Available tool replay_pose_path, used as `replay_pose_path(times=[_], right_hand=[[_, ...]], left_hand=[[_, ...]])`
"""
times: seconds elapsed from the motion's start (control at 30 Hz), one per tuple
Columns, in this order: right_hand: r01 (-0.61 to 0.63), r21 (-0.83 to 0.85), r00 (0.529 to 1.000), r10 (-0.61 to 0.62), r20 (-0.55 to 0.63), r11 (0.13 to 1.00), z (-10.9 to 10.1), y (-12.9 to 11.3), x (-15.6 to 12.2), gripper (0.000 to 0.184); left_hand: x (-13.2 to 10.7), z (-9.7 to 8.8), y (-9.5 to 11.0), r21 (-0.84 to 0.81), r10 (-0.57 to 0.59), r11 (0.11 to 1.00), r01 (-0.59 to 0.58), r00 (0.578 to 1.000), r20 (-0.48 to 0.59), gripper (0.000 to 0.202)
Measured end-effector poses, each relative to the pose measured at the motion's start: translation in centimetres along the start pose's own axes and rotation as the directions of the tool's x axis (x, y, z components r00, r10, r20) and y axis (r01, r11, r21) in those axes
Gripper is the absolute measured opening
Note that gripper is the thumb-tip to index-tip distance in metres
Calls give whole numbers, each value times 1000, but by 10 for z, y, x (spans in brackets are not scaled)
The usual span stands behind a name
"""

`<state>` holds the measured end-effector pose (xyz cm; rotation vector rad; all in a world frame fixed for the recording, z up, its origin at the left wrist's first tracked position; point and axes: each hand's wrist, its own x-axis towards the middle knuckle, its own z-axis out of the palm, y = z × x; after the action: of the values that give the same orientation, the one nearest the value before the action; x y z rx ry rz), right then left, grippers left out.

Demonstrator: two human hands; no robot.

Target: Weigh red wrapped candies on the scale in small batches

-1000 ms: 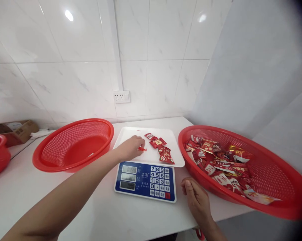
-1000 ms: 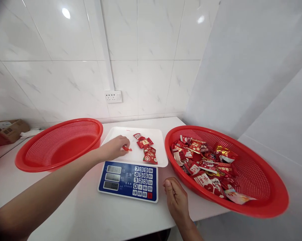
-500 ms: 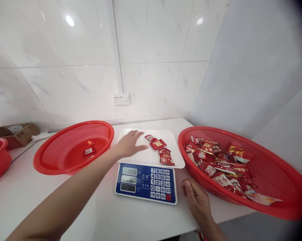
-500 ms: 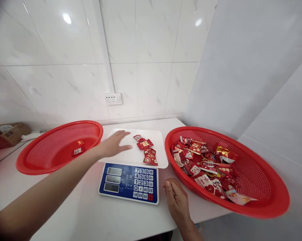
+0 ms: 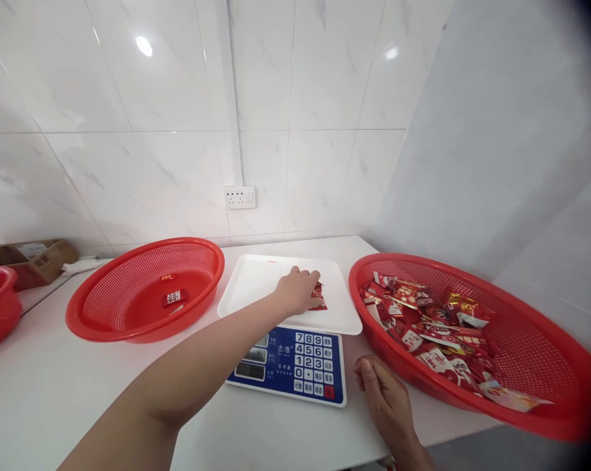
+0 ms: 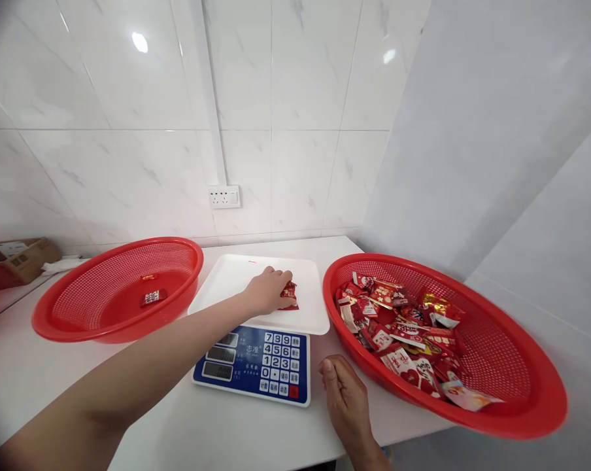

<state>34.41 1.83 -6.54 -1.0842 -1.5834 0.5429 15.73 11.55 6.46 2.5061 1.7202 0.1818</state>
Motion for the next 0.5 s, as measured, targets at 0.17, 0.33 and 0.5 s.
replay_pose_path(times=[0.17, 0.33, 0.5], right_hand=[[-3, 4, 1000, 3, -1, 1000, 0, -2, 0, 34], [-1, 17, 1000, 1, 11, 1000, -2, -6, 1, 35], [-3, 27, 1000, 2, 15, 1000, 2, -3, 3, 32]], left_hand=[[-4, -8, -6, 9, -30, 999, 31, 994, -105, 29], [-30, -51, -56, -4, -208, 977, 215, 942, -262, 23], [-87, -85, -120, -82, -458, 885, 459, 823, -336, 32]])
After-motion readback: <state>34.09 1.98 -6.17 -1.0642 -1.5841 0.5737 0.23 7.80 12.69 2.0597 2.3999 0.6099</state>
